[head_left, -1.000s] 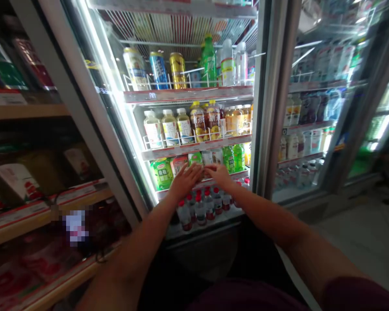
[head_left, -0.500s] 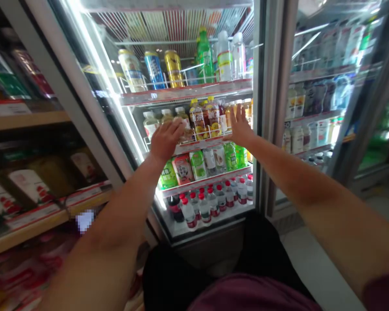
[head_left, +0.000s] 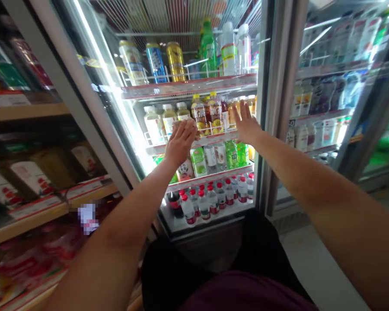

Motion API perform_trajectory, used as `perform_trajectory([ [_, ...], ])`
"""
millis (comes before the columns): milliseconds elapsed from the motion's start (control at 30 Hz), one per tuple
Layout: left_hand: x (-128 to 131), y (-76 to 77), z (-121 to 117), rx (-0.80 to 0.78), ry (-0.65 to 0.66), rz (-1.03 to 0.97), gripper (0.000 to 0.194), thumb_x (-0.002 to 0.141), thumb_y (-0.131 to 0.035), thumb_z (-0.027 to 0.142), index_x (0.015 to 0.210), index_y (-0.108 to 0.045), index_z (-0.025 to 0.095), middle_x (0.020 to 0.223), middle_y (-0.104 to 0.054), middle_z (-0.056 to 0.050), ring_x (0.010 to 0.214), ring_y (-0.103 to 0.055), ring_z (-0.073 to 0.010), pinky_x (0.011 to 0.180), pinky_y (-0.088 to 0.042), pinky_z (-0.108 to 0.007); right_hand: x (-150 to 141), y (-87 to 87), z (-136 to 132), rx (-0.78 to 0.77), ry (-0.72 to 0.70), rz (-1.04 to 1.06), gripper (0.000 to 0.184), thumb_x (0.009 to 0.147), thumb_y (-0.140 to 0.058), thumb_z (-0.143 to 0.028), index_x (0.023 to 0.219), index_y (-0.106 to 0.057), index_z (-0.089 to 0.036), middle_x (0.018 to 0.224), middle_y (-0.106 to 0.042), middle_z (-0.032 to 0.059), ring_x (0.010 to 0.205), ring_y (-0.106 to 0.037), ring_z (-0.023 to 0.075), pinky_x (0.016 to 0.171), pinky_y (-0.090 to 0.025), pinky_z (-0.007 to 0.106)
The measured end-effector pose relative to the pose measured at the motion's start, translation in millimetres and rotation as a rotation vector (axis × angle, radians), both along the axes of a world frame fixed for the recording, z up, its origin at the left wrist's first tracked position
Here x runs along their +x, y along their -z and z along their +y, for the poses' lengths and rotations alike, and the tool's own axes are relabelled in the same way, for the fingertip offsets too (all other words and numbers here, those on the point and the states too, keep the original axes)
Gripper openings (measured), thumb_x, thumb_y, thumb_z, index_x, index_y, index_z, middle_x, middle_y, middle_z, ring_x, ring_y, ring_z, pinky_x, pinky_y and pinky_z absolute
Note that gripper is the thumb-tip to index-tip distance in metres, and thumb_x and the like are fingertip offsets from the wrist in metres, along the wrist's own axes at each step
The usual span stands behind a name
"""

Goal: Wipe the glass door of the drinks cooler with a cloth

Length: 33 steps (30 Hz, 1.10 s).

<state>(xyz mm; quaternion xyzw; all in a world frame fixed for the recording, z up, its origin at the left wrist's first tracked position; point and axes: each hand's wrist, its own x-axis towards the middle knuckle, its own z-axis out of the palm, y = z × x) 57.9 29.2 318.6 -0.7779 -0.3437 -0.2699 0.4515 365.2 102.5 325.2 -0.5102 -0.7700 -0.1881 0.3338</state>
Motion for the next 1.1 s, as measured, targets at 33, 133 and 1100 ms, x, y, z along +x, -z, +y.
perform_trajectory([
  [33,-2.7,1.2,0.3,-0.010,0.005,0.016,0.052,0.101,-0.044,0.012,0.152,-0.048,0.020,0.164,-0.040,-0.009,0.157,-0.026,-0.0299,0.129,-0.027,-0.055,2.3,0.7,-0.5,0.006,-0.002,-0.017,0.144,0.061,-0.098,-0.030,0.168,-0.002,-0.017,0.170,0.016,0.0207,0.156,0.009,0.0465,0.122,-0.025,0.068],
  [133,-8.5,7.3,2.4,-0.030,0.028,0.050,0.052,0.100,-0.043,0.007,0.150,-0.051,0.021,0.162,-0.043,-0.008,0.157,-0.027,-0.0275,0.129,-0.028,-0.054,7.5,1.9,-3.1,0.041,-0.031,-0.036,0.140,0.063,-0.096,-0.022,0.168,-0.003,-0.016,0.170,0.013,0.0213,0.157,0.007,0.0454,0.125,-0.022,0.063],
  [1100,-47.1,68.1,-18.7,-0.343,0.050,0.449,0.043,0.103,-0.050,0.013,0.142,-0.060,0.028,0.151,-0.057,-0.001,0.149,-0.042,-0.0169,0.128,-0.032,-0.043,14.0,-30.8,-7.4,-0.158,-0.084,0.106,0.105,0.074,-0.078,0.001,0.163,-0.031,-0.026,0.171,-0.011,0.0165,0.151,-0.028,0.0472,0.118,-0.039,0.065],
])
